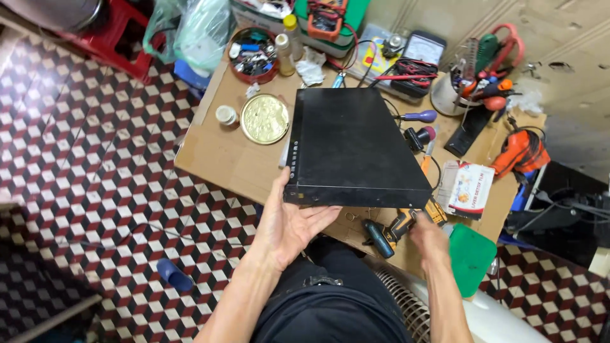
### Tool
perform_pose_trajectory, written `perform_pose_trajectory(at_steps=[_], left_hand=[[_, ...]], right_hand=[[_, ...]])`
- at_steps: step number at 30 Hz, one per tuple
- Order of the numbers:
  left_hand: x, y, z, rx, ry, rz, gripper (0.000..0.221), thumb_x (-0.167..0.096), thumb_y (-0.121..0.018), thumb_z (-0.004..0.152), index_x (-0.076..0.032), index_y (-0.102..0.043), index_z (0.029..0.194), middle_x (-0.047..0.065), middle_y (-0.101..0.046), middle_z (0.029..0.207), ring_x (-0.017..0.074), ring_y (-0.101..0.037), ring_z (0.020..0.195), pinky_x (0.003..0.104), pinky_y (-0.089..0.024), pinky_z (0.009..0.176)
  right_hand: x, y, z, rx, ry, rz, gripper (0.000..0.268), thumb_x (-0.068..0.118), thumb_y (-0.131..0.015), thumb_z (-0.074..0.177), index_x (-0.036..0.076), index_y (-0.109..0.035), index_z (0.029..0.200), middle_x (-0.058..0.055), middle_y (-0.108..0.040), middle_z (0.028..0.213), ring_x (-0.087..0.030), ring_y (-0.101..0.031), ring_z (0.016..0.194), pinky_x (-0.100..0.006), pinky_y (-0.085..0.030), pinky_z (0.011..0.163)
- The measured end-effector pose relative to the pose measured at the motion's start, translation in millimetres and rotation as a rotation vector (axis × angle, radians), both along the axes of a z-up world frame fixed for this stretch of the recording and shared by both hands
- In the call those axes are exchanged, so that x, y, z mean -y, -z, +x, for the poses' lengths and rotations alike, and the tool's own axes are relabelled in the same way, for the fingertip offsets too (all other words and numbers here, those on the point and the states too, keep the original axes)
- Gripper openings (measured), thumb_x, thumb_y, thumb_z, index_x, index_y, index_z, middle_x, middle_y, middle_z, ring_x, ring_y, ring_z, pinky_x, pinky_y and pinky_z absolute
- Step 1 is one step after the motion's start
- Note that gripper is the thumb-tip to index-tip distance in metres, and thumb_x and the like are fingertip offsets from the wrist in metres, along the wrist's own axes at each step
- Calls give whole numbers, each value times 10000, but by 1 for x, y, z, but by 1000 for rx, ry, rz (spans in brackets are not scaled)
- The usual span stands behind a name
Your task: The person places a black electronic device on the workbench, flips it over, and uses a cordless drill to remove screws from its rear panel. They pry at the panel seam with a small blade, reposition the device repeatedly, and continue unscrewing and prying to open the casing.
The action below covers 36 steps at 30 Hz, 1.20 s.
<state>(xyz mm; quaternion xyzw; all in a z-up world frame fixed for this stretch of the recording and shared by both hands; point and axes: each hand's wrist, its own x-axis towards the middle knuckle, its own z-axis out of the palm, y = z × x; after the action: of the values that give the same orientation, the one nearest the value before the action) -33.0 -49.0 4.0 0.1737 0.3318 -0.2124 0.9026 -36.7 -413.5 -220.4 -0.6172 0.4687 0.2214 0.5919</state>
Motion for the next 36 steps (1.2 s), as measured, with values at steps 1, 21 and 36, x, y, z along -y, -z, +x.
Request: perform_pose_trajectory(at_steps=[1,21,36], left_hand=[[2,4,-3,-6,-1,-1,914,-649,-567,884,72,-489,1440,353,-603,1302,404,-632,1209,468,-529,1058],[30,83,-101,-1,-628,331,585,-243,-628,950,102,-402,1365,259,-599,1292,344,-598,1297,427,-469,1156],[21,101,-85,-140,-626,627,400,-231,-715,926,23,-597,1212,133,-663,1066,203,-702,1009,340,-597,969]], right_hand=[[-5,-35,1,179,26,61,562,444,-636,949,-7,-583,1280,-163,-662,1214,-281,-642,1130,-450,-508,1006],[-136,-127,13,340,-195,547,607,81,-663,901,60,-493,1483,-96,-632,1350,-203,-648,1178,-360,-565,906],[-155,-114,2,358,-142,584,612,93,-642,936,71,-430,1510,-87,-614,1366,-203,-650,1201,-341,-591,948]])
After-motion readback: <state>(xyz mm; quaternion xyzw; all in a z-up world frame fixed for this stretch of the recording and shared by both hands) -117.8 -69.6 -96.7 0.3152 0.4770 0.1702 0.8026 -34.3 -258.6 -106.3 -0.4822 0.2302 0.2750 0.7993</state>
